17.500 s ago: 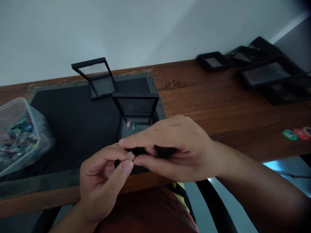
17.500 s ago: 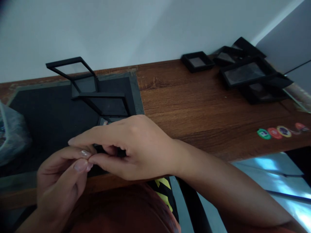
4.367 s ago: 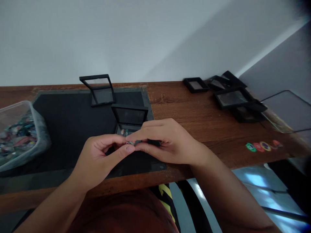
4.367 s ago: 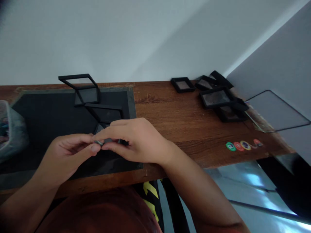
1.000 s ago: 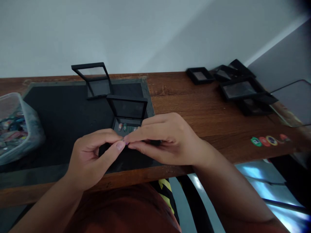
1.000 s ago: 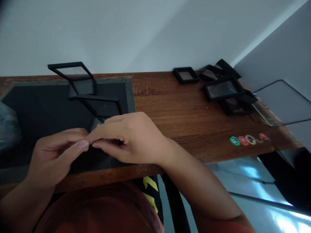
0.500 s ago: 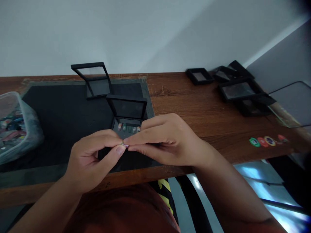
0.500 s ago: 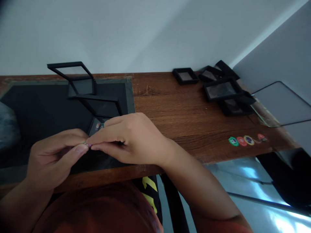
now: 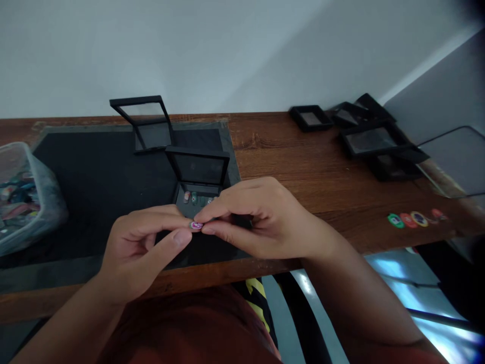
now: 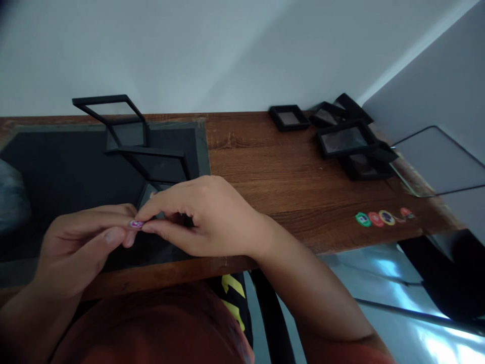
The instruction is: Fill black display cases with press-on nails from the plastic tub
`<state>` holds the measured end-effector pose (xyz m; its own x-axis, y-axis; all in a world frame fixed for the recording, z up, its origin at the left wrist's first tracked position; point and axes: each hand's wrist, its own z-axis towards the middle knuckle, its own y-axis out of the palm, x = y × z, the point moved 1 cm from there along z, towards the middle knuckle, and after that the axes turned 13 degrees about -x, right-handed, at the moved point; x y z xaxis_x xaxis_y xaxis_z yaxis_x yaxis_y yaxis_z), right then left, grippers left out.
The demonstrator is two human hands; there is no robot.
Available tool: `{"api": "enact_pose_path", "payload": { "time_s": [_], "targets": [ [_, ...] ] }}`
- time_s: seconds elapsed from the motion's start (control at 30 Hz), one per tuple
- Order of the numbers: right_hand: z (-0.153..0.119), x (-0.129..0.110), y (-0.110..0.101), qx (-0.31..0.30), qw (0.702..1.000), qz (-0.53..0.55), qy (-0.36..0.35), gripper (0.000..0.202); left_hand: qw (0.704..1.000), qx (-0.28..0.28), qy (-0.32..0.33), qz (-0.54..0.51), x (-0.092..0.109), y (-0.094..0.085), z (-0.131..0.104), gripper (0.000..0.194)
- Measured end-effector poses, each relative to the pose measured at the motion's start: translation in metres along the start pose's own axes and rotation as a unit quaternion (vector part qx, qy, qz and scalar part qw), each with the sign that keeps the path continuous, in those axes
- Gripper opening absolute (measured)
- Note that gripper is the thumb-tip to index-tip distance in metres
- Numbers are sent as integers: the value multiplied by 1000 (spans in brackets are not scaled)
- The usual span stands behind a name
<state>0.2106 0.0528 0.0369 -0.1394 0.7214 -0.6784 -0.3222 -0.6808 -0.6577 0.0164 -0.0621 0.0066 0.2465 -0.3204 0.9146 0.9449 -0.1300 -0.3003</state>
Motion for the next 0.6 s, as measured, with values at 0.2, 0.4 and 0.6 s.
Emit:
{"api": "enact_pose_path", "payload": {
  "time_s": [0.2,0.4,0.6],
  "targets": [
    [1,2,0,-4,1000,10,-14,12,998,1,-55,7,-2,-1,1,33],
    [0,0,0,4,999,40,-11,12,1000,-16,-25,-10,-2,-2,4,25],
    [1,-1,0,27,998,59,-25,10,999,-17,-27,-30,2,0,6,14]
  ]
}}
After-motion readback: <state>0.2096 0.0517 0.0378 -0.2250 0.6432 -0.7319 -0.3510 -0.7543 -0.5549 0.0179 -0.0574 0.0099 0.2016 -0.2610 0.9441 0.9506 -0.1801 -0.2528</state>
